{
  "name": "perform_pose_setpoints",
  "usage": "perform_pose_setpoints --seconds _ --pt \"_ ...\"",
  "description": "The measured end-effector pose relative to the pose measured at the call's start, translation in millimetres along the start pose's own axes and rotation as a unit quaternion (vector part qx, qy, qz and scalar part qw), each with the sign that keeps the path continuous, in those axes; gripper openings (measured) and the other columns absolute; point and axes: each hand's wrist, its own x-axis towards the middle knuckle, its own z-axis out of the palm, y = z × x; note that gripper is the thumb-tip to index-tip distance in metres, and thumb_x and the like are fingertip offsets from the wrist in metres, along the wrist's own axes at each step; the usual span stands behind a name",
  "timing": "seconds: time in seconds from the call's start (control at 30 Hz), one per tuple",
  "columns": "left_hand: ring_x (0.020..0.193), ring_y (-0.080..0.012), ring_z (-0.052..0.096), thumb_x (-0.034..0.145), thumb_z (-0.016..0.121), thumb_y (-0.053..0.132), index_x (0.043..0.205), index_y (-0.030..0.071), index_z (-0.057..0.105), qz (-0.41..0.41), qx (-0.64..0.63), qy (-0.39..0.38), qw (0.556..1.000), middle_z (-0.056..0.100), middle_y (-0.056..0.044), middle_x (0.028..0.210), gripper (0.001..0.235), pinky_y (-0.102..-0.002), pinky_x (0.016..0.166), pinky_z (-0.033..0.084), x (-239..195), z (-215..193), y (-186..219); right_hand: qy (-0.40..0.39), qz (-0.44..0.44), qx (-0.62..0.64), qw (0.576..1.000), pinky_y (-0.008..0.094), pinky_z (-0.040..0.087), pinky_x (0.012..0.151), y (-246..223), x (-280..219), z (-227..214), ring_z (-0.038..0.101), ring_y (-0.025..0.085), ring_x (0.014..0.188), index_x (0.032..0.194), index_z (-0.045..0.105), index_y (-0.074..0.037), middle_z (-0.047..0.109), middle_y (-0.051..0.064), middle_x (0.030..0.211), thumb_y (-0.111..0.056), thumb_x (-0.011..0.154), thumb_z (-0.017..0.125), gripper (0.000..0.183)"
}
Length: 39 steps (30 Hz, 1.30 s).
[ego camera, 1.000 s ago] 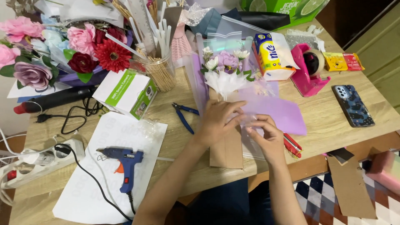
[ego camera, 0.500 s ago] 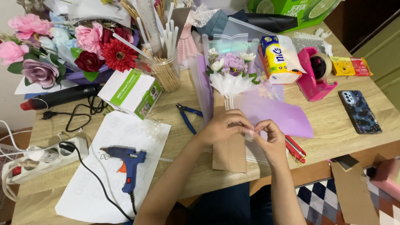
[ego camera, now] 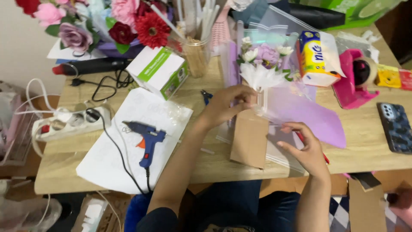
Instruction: The person wraps a small bouquet of artificial flowers in purple and white translucent paper. They fold the paper around the stems, trim excess with a utility knife, and secure the layers with tape. The person adjusts the folds and smooths the paper to create a neat package.
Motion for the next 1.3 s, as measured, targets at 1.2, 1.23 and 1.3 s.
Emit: perform_pose_setpoints --seconds 1.2,1.23,1.3 --pt "0.098 -0.0314 0.067 0.078 0.086 0.042 0.124 0.008 0.060 0.180 0.278 0.124 0.935 0.061 -0.010 0.107 0.062 -0.042 0.089 0.055 -1 74 50 0.154 -0.128 -0.456 0.867 0.043 0.038 0.117 -26 -11 -63 0.067 0.019 0.113 0.121 0.075 -0.024 0.074 -0.004 0.109 -0.015 0.078 0.086 0.045" --pt "0.098 -0.0314 0.067 0.078 0.086 0.042 0.124 0.008 0.060 0.184 0.273 0.120 0.937 0.061 -0.010 0.107 0.062 -0.042 0.089 0.055 7 78 53 0.158 -0.125 -0.460 0.865 0.043 0.038 0.117 -39 -17 -65 0.067 0.019 0.113 0.121 0.075 -0.024 0.074 -0.004 0.109 -0.015 0.078 0.086 0.045" --pt "0.096 -0.0219 0.068 0.086 0.074 0.051 0.102 0.013 0.062 0.056 0.272 0.039 0.960 0.072 0.000 0.100 0.043 -0.041 0.085 0.047 24 89 58 0.162 -0.143 -0.483 0.848 0.037 0.041 0.097 -67 -27 -70 0.065 0.021 0.095 0.117 0.076 -0.014 0.074 0.000 0.103 -0.012 0.091 0.084 0.027"
